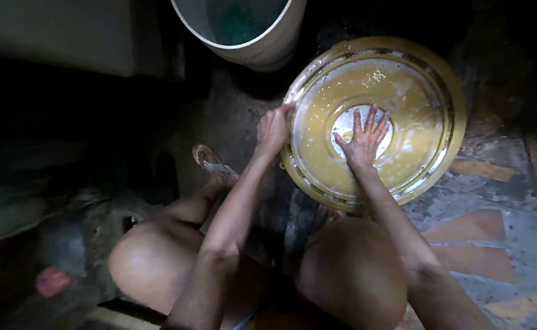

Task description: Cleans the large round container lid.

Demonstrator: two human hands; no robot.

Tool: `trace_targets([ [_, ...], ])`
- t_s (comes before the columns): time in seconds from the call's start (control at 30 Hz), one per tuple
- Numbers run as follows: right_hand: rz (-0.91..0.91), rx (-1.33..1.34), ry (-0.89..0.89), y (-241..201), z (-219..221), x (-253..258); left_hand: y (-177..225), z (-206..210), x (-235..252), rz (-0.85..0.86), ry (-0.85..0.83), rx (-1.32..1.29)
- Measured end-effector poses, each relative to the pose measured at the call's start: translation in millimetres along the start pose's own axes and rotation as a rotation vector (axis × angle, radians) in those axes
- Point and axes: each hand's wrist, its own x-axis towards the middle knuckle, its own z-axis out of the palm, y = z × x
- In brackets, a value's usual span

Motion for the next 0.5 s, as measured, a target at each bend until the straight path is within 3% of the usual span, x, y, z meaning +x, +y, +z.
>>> trace_targets([
  [0.13, -0.013, -0.009, 0.029, -0.1, 0.5, -3.6, -35.6, 18.3, -75.1, -0.048, 0.045, -0.039],
  [0.23, 0.043, -0.021, 0.069, -1.9, 7.5, 5.6, -22.5, 26.1, -43.5, -0.104, 0.028, -0.074],
  [0.37, 0.189, -0.003, 0.136, -10.3, 7.3, 24.0, 8.8, 18.1, 15.5, -0.015, 0.043, -0.112],
  [0.5, 0.223, -0.030, 0.163, -13.3, 6.2, 26.4, -2.0, 13.7, 0.9, -0.035, -0.001, -0.091],
])
